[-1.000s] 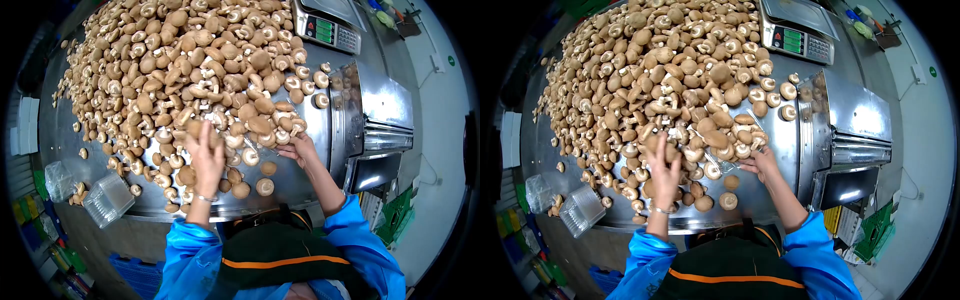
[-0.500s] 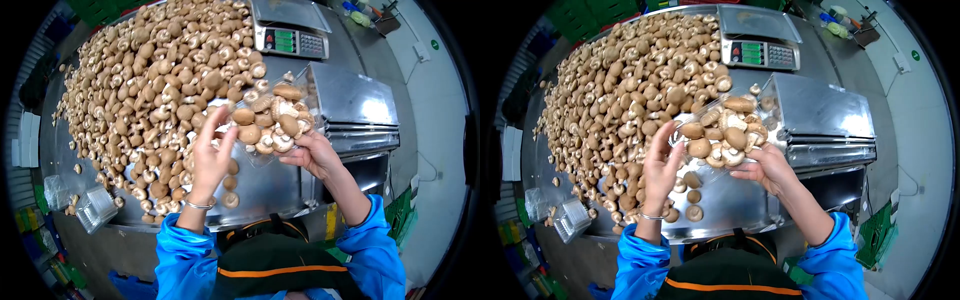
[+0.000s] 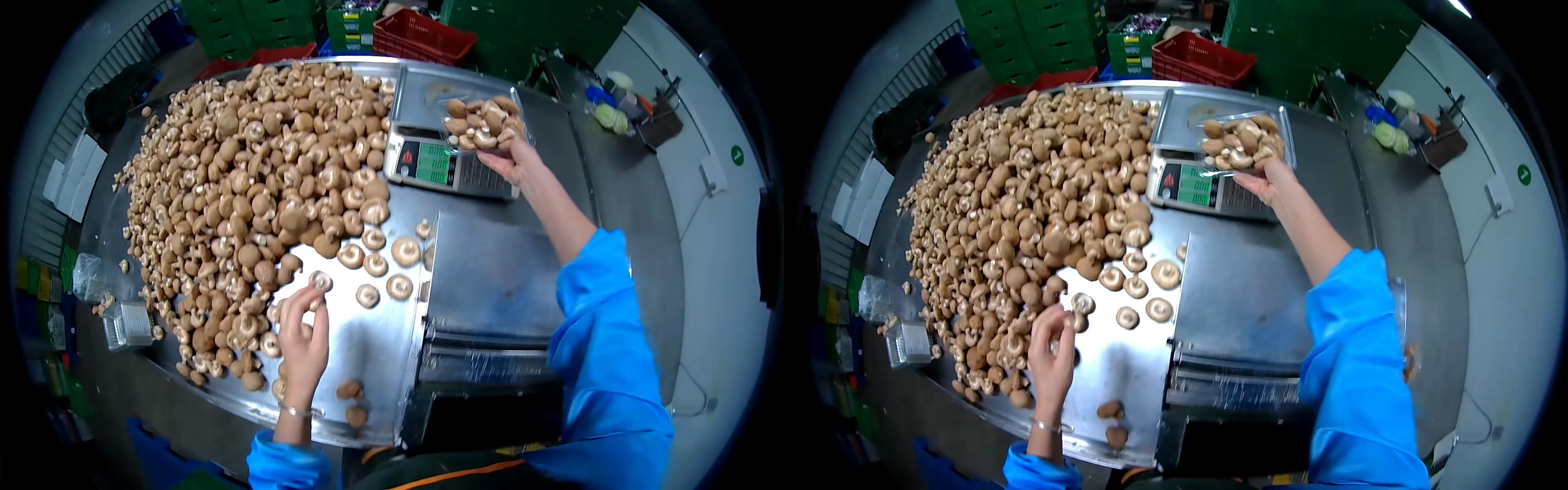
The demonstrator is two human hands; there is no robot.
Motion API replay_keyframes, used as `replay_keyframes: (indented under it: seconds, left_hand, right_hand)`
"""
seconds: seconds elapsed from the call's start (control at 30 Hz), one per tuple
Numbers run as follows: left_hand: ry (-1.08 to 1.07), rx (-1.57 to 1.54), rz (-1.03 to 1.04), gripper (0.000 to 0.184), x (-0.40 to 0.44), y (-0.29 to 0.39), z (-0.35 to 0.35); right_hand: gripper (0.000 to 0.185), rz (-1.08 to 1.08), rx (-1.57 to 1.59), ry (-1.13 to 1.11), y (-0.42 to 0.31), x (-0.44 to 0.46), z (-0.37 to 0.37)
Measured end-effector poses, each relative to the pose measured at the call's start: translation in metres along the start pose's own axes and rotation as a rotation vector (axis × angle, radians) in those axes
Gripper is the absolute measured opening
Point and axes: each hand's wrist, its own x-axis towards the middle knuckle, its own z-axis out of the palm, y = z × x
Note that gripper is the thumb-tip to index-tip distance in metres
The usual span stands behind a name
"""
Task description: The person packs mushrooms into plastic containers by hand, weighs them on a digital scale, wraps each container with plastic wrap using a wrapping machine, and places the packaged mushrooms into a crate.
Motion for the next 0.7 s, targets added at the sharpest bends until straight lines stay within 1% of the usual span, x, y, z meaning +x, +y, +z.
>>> replay_keyframes:
  seconds: [0.03,0.07,0.13,0.2,0.23,0.27,0.33,0.4,0.43,0.47,0.53,0.57,0.6,0.63,0.67,0.7]
  left_hand:
    - [-0.001,0.047,-0.007,0.017,0.000,-0.001,0.001]
    - [0.012,0.105,0.044,0.016,0.003,-0.001,0.002]
    - [0.029,0.185,0.041,0.015,0.004,-0.019,0.007]
    - [-0.043,0.177,0.012,0.015,0.006,-0.029,0.015]
    - [-0.101,0.200,-0.036,0.015,0.005,-0.041,0.024]
    - [-0.173,0.242,0.035,0.019,0.009,-0.044,0.032]
    - [-0.383,0.256,0.179,0.031,0.018,-0.056,0.052]
    - [-0.669,0.271,0.232,0.048,0.028,-0.055,0.072]
    - [-0.801,0.353,0.266,0.059,0.027,-0.063,0.082]
    - [-0.875,0.387,0.283,0.064,0.023,-0.067,0.089]
    - [-0.871,0.545,0.412,0.060,0.015,-0.072,0.101]
    - [-0.801,0.626,0.488,0.056,0.010,-0.087,0.110]
    - [-0.730,0.708,0.559,0.053,0.007,-0.098,0.117]
    - [-0.736,0.619,0.508,0.046,0.013,-0.097,0.113]
    - [-0.669,0.485,0.376,0.040,0.010,-0.109,0.114]
    - [-0.546,0.351,0.201,0.034,0.010,-0.106,0.109]
  right_hand:
    - [0.041,-0.010,0.074,0.035,0.001,0.029,-0.006]
    - [0.037,-0.049,0.110,0.093,-0.001,0.034,0.001]
    - [0.036,-0.101,0.147,0.140,-0.001,0.051,0.011]
    - [0.034,-0.117,0.133,0.079,-0.007,0.089,0.001]
    - [0.033,-0.119,0.122,0.057,-0.005,0.110,-0.008]
    - [0.027,-0.023,0.188,0.128,-0.013,0.108,-0.001]
    - [0.022,0.021,0.134,0.191,-0.012,0.091,0.009]
    - [0.021,0.101,-0.047,0.127,-0.008,0.062,0.004]
    - [0.021,0.139,-0.144,0.096,-0.005,0.042,0.000]
    - [0.024,0.156,-0.238,0.008,-0.003,0.019,-0.009]
    - [0.034,0.093,-0.486,0.009,-0.007,-0.047,-0.010]
    - [0.037,0.086,-0.598,0.000,-0.012,-0.069,-0.018]
    - [0.038,0.030,-0.706,0.041,-0.019,-0.087,-0.024]
    - [0.039,-0.027,-0.812,0.075,-0.025,-0.099,-0.032]
    - [0.038,-0.122,-0.895,0.132,-0.032,-0.104,-0.042]
    - [0.035,-0.188,-0.930,0.181,-0.041,-0.104,-0.053]
